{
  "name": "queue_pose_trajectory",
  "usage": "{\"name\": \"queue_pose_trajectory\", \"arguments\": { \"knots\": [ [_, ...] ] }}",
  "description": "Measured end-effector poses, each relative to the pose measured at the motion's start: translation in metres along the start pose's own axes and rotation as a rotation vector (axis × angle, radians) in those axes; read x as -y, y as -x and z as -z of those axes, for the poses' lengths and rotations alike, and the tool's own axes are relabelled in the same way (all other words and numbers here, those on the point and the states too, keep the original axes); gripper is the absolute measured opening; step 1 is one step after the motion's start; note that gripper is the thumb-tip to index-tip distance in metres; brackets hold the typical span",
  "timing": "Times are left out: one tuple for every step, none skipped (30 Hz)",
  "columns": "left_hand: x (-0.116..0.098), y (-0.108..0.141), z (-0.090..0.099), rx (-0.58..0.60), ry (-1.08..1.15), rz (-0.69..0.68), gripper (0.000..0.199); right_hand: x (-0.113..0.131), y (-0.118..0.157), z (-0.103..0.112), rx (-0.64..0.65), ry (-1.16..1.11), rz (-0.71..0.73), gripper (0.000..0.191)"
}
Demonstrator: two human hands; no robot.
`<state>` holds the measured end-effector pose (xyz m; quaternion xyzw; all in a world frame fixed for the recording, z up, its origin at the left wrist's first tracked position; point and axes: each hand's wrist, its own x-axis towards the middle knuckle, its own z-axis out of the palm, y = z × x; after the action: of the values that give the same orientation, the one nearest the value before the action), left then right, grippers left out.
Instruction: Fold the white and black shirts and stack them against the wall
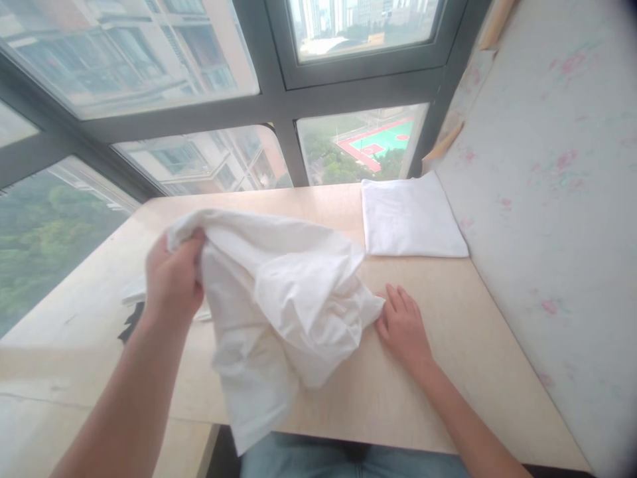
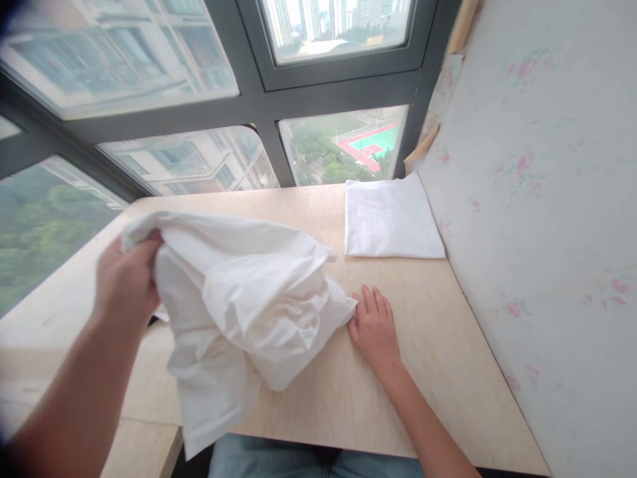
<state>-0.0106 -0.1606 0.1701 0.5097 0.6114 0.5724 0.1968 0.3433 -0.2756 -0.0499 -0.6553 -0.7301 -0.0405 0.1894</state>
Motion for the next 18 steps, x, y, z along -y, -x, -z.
{"name": "queue_pose_trajectory", "arguments": {
  "knots": [
    [0.017, 0.006, -0.004, 0.111, -0.104, 0.017, 0.05, 0.0, 0.0, 0.0, 0.004, -0.003, 0.0, 0.042],
    [0.033, 0.014, -0.007, 0.232, -0.255, 0.007, 0.052, 0.0, 0.0, 0.0, 0.005, -0.004, -0.002, 0.042],
    [0.047, 0.023, -0.009, 0.334, -0.423, -0.028, 0.055, 0.0, -0.001, 0.0, 0.005, -0.004, -0.005, 0.043],
    [0.059, 0.033, -0.01, 0.403, -0.577, -0.09, 0.057, 0.0, -0.001, 0.0, 0.005, -0.003, -0.007, 0.043],
    [0.068, 0.045, -0.01, 0.431, -0.696, -0.178, 0.058, -0.001, -0.001, -0.001, 0.005, -0.003, -0.008, 0.043],
    [0.073, 0.058, -0.011, 0.421, -0.775, -0.28, 0.059, -0.001, -0.001, -0.001, 0.006, -0.005, -0.008, 0.043],
    [0.075, 0.071, -0.012, 0.386, -0.817, -0.385, 0.058, -0.001, -0.001, -0.001, 0.007, -0.006, -0.007, 0.043],
    [0.074, 0.085, -0.013, 0.346, -0.835, -0.484, 0.056, -0.001, -0.001, -0.001, 0.009, -0.007, -0.006, 0.044],
    [0.071, 0.099, -0.015, 0.318, -0.843, -0.565, 0.056, -0.001, -0.001, -0.001, 0.01, -0.007, -0.006, 0.044],
    [0.067, 0.113, -0.018, 0.305, -0.846, -0.627, 0.056, -0.001, 0.0, -0.001, 0.011, -0.007, -0.005, 0.044],
    [0.061, 0.127, -0.022, 0.314, -0.842, -0.677, 0.057, -0.001, 0.0, -0.001, 0.012, -0.008, -0.006, 0.044],
    [0.056, 0.14, -0.027, 0.351, -0.831, -0.722, 0.059, -0.001, 0.0, -0.001, 0.013, -0.008, -0.006, 0.044],
    [0.051, 0.153, -0.033, 0.414, -0.815, -0.762, 0.062, -0.001, 0.0, -0.001, 0.014, -0.008, -0.005, 0.044],
    [0.047, 0.164, -0.04, 0.498, -0.8, -0.788, 0.067, -0.002, 0.0, -0.001, 0.014, -0.008, -0.004, 0.044],
    [0.044, 0.173, -0.047, 0.589, -0.794, -0.794, 0.072, -0.002, 0.001, -0.001, 0.013, -0.006, -0.001, 0.045],
    [0.043, 0.18, -0.055, 0.677, -0.8, -0.78, 0.077, -0.002, 0.001, -0.001, 0.011, -0.003, 0.001, 0.045],
    [0.044, 0.185, -0.062, 0.756, -0.816, -0.746, 0.079, -0.002, 0.001, -0.002, 0.008, 0.0, 0.003, 0.045],
    [0.045, 0.186, -0.069, 0.813, -0.836, -0.693, 0.077, -0.002, 0.001, -0.002, 0.006, 0.004, 0.004, 0.045]
  ]
}}
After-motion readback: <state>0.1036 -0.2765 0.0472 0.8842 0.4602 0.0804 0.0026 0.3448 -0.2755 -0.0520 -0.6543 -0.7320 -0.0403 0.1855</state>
